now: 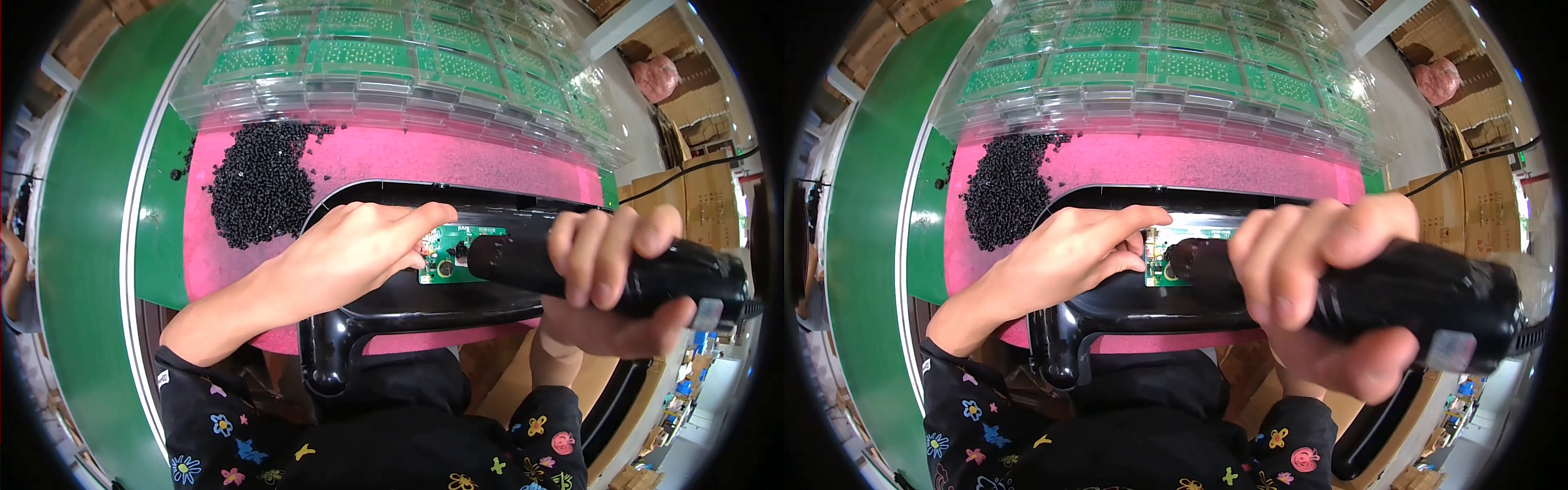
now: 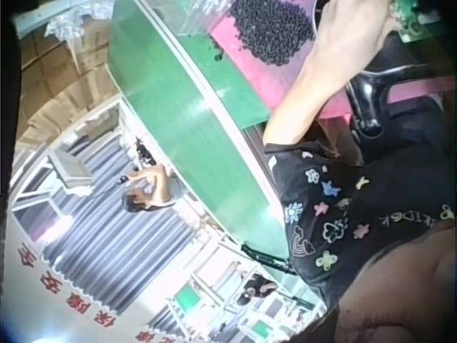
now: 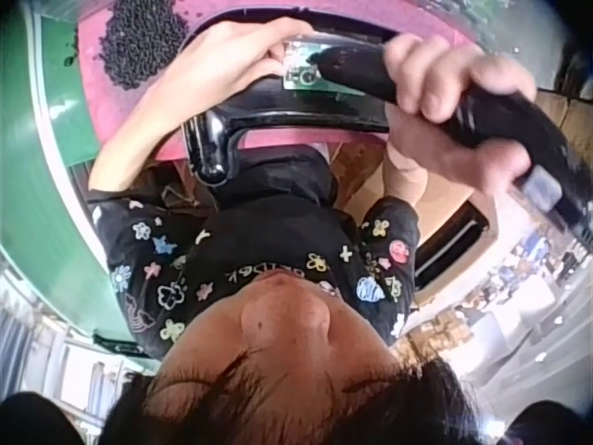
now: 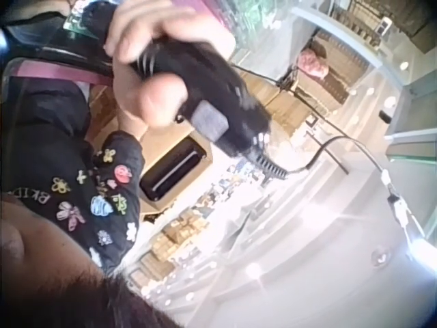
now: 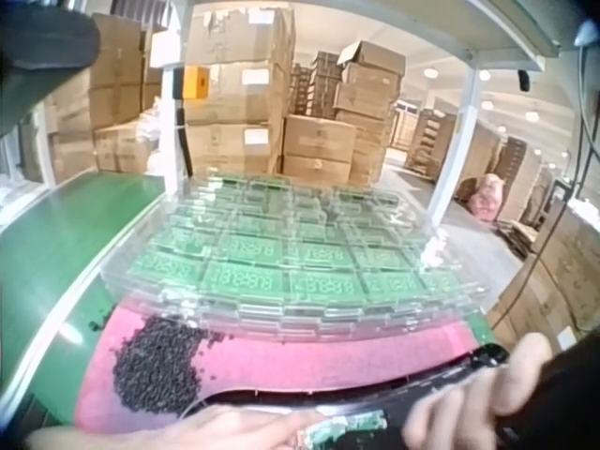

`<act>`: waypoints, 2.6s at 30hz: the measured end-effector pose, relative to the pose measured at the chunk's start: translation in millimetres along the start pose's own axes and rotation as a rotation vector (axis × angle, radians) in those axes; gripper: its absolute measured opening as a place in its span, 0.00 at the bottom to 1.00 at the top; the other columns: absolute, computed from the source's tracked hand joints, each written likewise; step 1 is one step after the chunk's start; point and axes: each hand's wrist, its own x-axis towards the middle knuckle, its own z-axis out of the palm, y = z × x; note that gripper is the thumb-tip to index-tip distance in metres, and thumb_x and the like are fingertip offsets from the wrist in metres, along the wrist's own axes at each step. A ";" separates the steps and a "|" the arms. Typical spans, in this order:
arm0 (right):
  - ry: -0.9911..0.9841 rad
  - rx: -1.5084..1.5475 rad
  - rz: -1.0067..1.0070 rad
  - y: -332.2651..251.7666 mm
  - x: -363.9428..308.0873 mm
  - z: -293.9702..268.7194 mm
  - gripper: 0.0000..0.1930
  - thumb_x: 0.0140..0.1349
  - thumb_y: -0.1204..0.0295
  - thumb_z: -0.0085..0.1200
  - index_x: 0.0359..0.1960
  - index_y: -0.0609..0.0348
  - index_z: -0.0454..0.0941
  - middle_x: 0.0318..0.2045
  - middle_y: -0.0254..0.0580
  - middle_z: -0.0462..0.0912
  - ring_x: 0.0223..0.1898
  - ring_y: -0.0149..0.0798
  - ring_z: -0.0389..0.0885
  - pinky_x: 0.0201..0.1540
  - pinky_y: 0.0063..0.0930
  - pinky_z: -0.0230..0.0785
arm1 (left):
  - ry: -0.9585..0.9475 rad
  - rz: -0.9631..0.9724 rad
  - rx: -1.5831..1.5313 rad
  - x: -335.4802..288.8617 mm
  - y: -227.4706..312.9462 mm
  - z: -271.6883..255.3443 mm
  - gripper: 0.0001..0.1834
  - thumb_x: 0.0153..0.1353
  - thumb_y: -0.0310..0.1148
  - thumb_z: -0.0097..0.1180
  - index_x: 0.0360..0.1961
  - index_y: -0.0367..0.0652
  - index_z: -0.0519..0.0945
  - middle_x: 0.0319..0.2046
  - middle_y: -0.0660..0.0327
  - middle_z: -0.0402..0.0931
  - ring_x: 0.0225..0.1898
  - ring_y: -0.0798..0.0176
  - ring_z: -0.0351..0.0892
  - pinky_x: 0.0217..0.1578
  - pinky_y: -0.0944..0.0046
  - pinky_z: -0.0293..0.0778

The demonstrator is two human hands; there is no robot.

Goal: Assembling a circuit board into a plastic housing using an electric screwdriver.

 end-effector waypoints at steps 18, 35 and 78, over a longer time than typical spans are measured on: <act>-0.036 -0.292 0.374 26.4 13.0 13.3 0.28 0.60 0.45 0.64 0.41 0.56 0.68 0.18 0.29 0.71 0.18 0.28 0.68 0.27 0.27 0.61 | 0.065 0.020 0.257 -6.7 -5.3 4.2 0.18 0.59 0.22 0.61 0.51 0.33 0.76 0.34 0.49 0.79 0.37 0.44 0.80 0.39 0.49 0.76; -0.052 -0.235 0.305 33.8 10.4 12.2 0.28 0.61 0.45 0.62 0.41 0.58 0.67 0.17 0.30 0.69 0.17 0.28 0.66 0.25 0.26 0.60 | 0.042 0.041 0.209 -5.5 -8.2 3.4 0.20 0.57 0.21 0.59 0.52 0.33 0.74 0.32 0.50 0.77 0.40 0.45 0.80 0.39 0.49 0.77; -0.054 -0.075 0.167 14.1 -17.5 5.2 0.28 0.62 0.43 0.61 0.42 0.54 0.67 0.20 0.29 0.74 0.15 0.27 0.68 0.24 0.25 0.62 | 0.240 0.058 0.099 -1.2 -0.7 -2.8 0.04 0.61 0.24 0.63 0.33 0.34 0.80 0.28 0.53 0.80 0.31 0.50 0.81 0.32 0.56 0.75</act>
